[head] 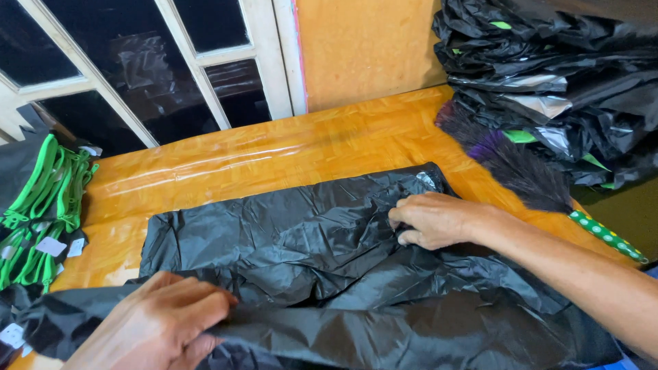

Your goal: Dusting, folding, and rolling a black raincoat on a table to prepare it for storage or shipping.

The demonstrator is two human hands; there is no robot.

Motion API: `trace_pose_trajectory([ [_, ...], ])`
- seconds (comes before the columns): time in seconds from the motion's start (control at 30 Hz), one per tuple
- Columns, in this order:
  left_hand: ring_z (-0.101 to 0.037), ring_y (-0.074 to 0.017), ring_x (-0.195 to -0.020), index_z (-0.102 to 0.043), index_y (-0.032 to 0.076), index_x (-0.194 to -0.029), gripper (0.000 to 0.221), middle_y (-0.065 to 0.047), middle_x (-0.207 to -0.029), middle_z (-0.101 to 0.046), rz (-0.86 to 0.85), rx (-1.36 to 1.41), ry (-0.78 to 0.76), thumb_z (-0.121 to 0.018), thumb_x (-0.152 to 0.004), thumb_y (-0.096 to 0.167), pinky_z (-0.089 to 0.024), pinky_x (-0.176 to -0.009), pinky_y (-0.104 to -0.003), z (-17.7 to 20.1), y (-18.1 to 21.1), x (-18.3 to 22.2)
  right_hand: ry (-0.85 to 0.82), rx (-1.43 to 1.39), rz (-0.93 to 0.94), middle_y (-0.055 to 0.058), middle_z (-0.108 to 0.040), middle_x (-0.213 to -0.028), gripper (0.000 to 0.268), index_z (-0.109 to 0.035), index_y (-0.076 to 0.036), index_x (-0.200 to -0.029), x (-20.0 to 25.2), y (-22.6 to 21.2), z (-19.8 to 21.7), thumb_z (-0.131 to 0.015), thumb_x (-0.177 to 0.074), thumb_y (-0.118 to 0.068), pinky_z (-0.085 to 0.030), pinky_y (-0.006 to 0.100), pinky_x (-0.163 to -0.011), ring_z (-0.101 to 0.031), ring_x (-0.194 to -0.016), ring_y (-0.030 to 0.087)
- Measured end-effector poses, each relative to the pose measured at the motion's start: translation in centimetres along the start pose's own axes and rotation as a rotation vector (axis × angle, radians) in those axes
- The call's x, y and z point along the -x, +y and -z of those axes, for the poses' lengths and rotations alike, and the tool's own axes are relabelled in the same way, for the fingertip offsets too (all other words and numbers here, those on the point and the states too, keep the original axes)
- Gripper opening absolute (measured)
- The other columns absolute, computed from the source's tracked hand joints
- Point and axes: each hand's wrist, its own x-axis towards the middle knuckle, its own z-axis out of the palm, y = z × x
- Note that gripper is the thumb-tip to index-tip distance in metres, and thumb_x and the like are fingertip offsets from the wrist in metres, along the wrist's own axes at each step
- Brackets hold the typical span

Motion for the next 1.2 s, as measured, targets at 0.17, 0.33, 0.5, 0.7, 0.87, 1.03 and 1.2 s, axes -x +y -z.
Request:
trace_pose_trajectory([
  [0.17,-0.065,-0.0077,-0.073,-0.054,0.022,-0.076,0.034,0.013,-0.101,-0.073,0.012,-0.265,0.273,-0.038,-0.106,0.017,-0.047,-0.078,-0.028,-0.7,6.3,1.1,0.194,-0.213,0.041,0.008,-0.067,-0.101,0.024,-0.064,-0.015,-0.106,-5.1,1.6,-0.2,-0.069,-0.094,-0.036,-0.050,0.045,-0.079,-0.067,-0.097,0.031],
  [0.33,-0.062,0.0002,-0.066,-0.074,0.021,-0.096,0.018,0.014,-0.072,-0.065,0.106,-0.310,0.571,-0.057,-0.099,0.028,-0.048,-0.074,-0.016,-2.2,7.9,2.6,-0.124,-0.096,0.052,0.000,-0.055,-0.150,0.083,-0.049,-0.025,-0.144,-11.7,1.2,-1.2,-0.081,-0.077,-0.061,-0.040,0.056,-0.110,-0.052,-0.140,0.025],
  [0.5,-0.061,-0.0048,-0.067,-0.072,0.016,-0.094,0.013,0.008,-0.075,-0.065,0.234,-0.272,0.506,-0.060,-0.098,0.019,-0.048,-0.079,-0.021,-0.6,9.4,2.6,-0.010,-0.316,-0.017,-0.001,-0.075,-0.080,0.033,-0.074,-0.017,-0.087,-11.6,2.9,-1.0,-0.089,-0.075,-0.044,-0.050,0.030,-0.075,-0.068,-0.079,0.012],
  [0.7,-0.061,-0.0185,-0.072,-0.052,0.013,-0.079,0.033,-0.005,-0.098,-0.067,0.004,-0.252,0.341,-0.037,-0.108,0.013,-0.045,-0.073,-0.032,3.4,7.0,0.2,0.244,-0.369,-0.238,0.006,-0.070,-0.110,0.050,-0.065,-0.013,-0.108,-11.5,5.0,-2.8,-0.087,-0.074,-0.043,-0.046,0.037,-0.095,-0.066,-0.109,0.024],
  [0.87,-0.064,-0.0309,-0.097,-0.055,0.012,-0.088,0.027,-0.009,-0.117,-0.067,0.028,0.038,0.071,-0.042,-0.105,0.029,-0.045,-0.077,-0.042,5.1,2.2,-2.9,0.249,-0.280,-0.210,0.012,-0.076,-0.084,0.040,-0.067,-0.014,-0.090,-11.4,4.3,-3.0,-0.086,-0.076,-0.046,-0.048,0.040,-0.074,-0.072,-0.090,0.033],
  [1.03,-0.010,-0.0457,-0.158,-0.056,0.009,-0.064,0.045,-0.020,-0.168,-0.032,0.058,0.346,-0.328,-0.087,-0.081,0.037,-0.015,-0.118,-0.063,4.8,-4.6,-8.9,0.124,-0.249,-0.198,0.015,-0.076,-0.104,0.057,-0.065,-0.015,-0.107,-10.4,2.5,-1.9,-0.085,-0.074,-0.057,-0.052,0.044,-0.081,-0.070,-0.104,0.038],
  [1.2,-0.069,-0.0340,-0.109,-0.072,0.011,-0.082,0.028,-0.010,-0.095,-0.081,0.306,0.620,-0.513,-0.088,-0.077,0.034,-0.049,-0.101,-0.049,2.7,-8.5,-12.8,0.199,-0.437,-0.141,0.015,-0.079,-0.110,0.062,-0.067,-0.018,-0.126,-10.3,3.5,-2.9,-0.090,-0.074,-0.044,-0.059,0.048,-0.094,-0.072,-0.112,0.036],
])
